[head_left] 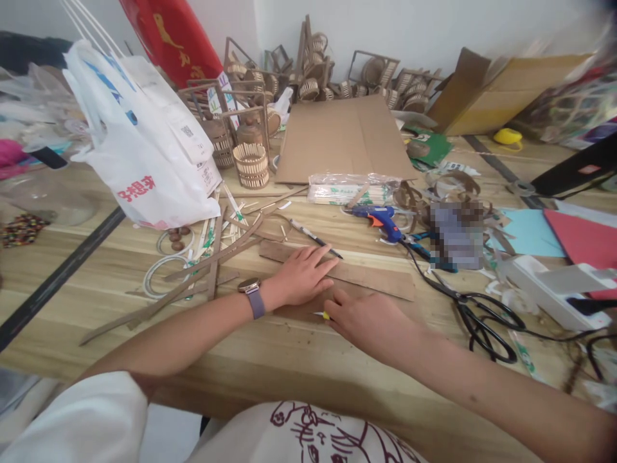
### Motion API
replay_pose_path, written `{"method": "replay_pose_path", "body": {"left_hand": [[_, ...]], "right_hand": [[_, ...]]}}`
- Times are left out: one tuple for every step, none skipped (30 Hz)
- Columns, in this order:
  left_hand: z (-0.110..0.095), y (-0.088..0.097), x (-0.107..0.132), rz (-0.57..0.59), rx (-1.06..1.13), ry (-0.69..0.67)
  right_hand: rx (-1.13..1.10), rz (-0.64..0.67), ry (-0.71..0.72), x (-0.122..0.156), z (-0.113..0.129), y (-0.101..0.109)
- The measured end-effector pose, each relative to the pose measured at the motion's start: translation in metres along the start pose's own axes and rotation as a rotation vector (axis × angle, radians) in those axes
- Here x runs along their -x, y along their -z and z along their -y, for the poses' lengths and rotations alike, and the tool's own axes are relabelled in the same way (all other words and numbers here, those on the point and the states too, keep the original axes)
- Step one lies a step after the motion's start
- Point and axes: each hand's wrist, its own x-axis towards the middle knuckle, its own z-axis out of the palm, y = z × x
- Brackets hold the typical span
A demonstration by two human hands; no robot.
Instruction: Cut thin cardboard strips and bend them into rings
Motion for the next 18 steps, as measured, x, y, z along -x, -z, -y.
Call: {"method": "replay_pose_path", "body": {"left_hand": [[-0.0009, 0.0015, 0.0002, -0.005, 0.002, 0.006], [-0.0017, 0.0031, 0.0002, -0.008, 0.002, 0.010], [-0.0023, 0.0045, 0.0001, -0.010, 0.002, 0.013], [-0.0029, 0.0057, -0.0002, -0.009, 0.001, 0.015], [-0.0033, 0.0067, -0.0006, -0.006, -0.001, 0.017], [-0.0037, 0.0073, -0.0011, 0.000, -0.004, 0.020], [-0.0040, 0.0077, -0.0017, 0.005, -0.009, 0.022], [-0.0044, 0.0078, -0.0023, 0.010, -0.015, 0.024], [-0.0048, 0.0078, -0.0029, 0.012, -0.021, 0.025], [-0.0053, 0.0076, -0.0035, 0.012, -0.026, 0.027], [-0.0057, 0.0073, -0.0042, 0.010, -0.031, 0.030], [-0.0062, 0.0069, -0.0048, 0.006, -0.034, 0.034], [-0.0067, 0.0065, -0.0053, -0.001, -0.037, 0.039], [-0.0072, 0.0059, -0.0058, -0.008, -0.038, 0.044], [-0.0076, 0.0052, -0.0061, -0.014, -0.039, 0.047], [-0.0080, 0.0044, -0.0064, -0.020, -0.039, 0.049], [-0.0085, 0.0035, -0.0066, -0.026, -0.039, 0.050], [-0.0089, 0.0026, -0.0067, -0.033, -0.038, 0.051]], "right_hand": [[0.000, -0.001, 0.004, -0.0006, -0.0002, -0.0005], [0.001, -0.001, 0.008, -0.0011, -0.0004, -0.0007], [0.003, 0.004, 0.009, -0.0016, -0.0004, -0.0006], [0.004, 0.015, 0.013, -0.0021, -0.0003, -0.0002], [0.004, 0.031, 0.016, -0.0027, -0.0002, 0.0005], [0.000, 0.047, 0.019, -0.0033, -0.0001, 0.0013], [-0.005, 0.063, 0.019, -0.0040, -0.0001, 0.0021], [-0.011, 0.073, 0.019, -0.0046, -0.0001, 0.0027], [-0.017, 0.077, 0.015, -0.0052, -0.0002, 0.0031], [-0.023, 0.071, 0.013, -0.0056, -0.0004, 0.0031], [-0.027, 0.060, 0.012, -0.0058, -0.0006, 0.0027], [-0.030, 0.048, 0.012, -0.0058, -0.0007, 0.0020], [-0.031, 0.035, 0.012, -0.0053, -0.0009, 0.0011], [-0.031, 0.027, 0.013, -0.0046, -0.0009, 0.0000], [-0.029, 0.024, 0.013, -0.0035, -0.0009, -0.0010], [-0.025, 0.026, 0.013, -0.0021, -0.0008, -0.0019], [-0.019, 0.032, 0.012, -0.0005, -0.0007, -0.0028], [-0.012, 0.042, 0.012, 0.0011, -0.0005, -0.0036]]}}
